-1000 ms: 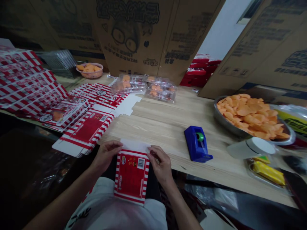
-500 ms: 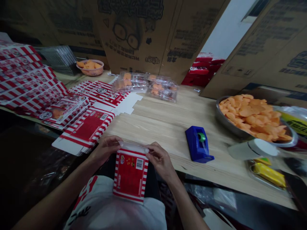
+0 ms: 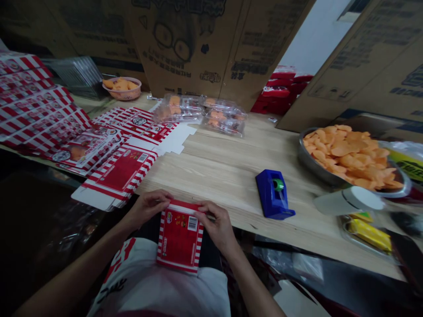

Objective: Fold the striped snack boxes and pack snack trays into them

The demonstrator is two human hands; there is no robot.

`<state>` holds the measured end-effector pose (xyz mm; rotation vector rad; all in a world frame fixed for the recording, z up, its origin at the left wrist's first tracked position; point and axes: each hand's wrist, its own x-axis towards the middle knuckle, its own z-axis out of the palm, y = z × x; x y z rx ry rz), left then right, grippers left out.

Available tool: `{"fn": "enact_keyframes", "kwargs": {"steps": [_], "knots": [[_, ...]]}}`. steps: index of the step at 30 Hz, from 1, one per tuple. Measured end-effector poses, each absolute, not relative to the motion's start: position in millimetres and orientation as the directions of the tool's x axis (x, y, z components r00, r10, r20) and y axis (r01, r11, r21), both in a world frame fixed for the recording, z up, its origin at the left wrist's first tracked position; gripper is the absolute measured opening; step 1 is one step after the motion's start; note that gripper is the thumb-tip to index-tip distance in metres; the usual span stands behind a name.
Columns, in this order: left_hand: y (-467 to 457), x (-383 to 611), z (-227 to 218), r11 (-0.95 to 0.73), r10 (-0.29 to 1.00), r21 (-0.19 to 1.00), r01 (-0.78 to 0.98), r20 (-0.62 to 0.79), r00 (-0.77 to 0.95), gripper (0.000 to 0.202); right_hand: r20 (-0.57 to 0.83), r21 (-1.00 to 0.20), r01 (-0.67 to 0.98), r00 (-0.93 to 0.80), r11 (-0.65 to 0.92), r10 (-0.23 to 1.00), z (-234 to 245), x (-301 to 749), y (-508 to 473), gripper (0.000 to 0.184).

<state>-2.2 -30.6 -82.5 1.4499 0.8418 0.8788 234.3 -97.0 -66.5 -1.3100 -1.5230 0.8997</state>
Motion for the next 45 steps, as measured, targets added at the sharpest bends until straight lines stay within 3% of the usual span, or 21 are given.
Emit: {"fn": "enact_keyframes", "kwargs": {"steps": [4,7,14,23,29,33,35,39,42,45], "knots": [[-37.0,5.5,-84.3,-0.343,0.861,0.928,0.143,0.25,0.442,0.008,0.332,-0.803,0.515,-0.031,0.3,0.943,-68.4,231.6,-99.0,0.004],[-36.5,7.6,-78.7,-0.454,0.817,0.876,0.164,0.335,0.47,0.01,0.332,-0.775,0.555,-0.05,0.302,0.942,-59.3,234.5,-97.2,0.005],[-20.2,6.8,-62.7,-0.339,0.823,0.923,0.184,0.196,0.534,0.014,0.099,-0.87,0.483,-0.024,0.098,0.995,-37.3,235.4,-86.8,0.015],[-10.6,9.9,-62.2,-0.325,0.798,0.923,0.208,0.149,0.584,0.018,0.022,-0.892,0.451,-0.021,0.029,1.0,-40.9,235.4,-84.2,0.02],[-19.2,8.9,-65.6,-0.525,0.758,0.813,0.251,0.313,0.571,0.022,0.165,-0.823,0.535,-0.094,0.19,0.982,-43.9,236.2,-87.1,0.018],[-30.4,1.8,-80.2,-0.675,0.698,0.686,0.272,0.475,0.536,0.015,0.342,-0.811,0.466,-0.116,0.355,0.933,-52.4,237.4,-95.3,0.007],[-35.3,-0.9,-88.0,-0.696,0.688,0.669,0.259,0.519,0.507,0.022,0.381,-0.821,0.433,-0.07,0.373,0.922,-59.6,236.0,-101.1,0.013],[-44.5,1.2,-100.9,-0.565,0.791,0.803,0.192,0.461,0.402,0.024,0.358,-0.875,0.389,0.114,0.29,0.927,-73.6,222.7,-115.1,0.014],[-50.9,9.3,-107.5,-0.266,0.922,0.964,0.014,0.25,0.295,0.017,0.373,-0.88,0.366,0.143,0.301,0.917,-78.6,210.6,-122.9,0.015],[-53.2,19.0,-108.4,-0.008,0.956,0.979,-0.206,0.068,0.284,0.01,0.369,-0.865,0.392,0.071,0.314,0.927,-76.6,209.9,-126.4,0.021]]}}
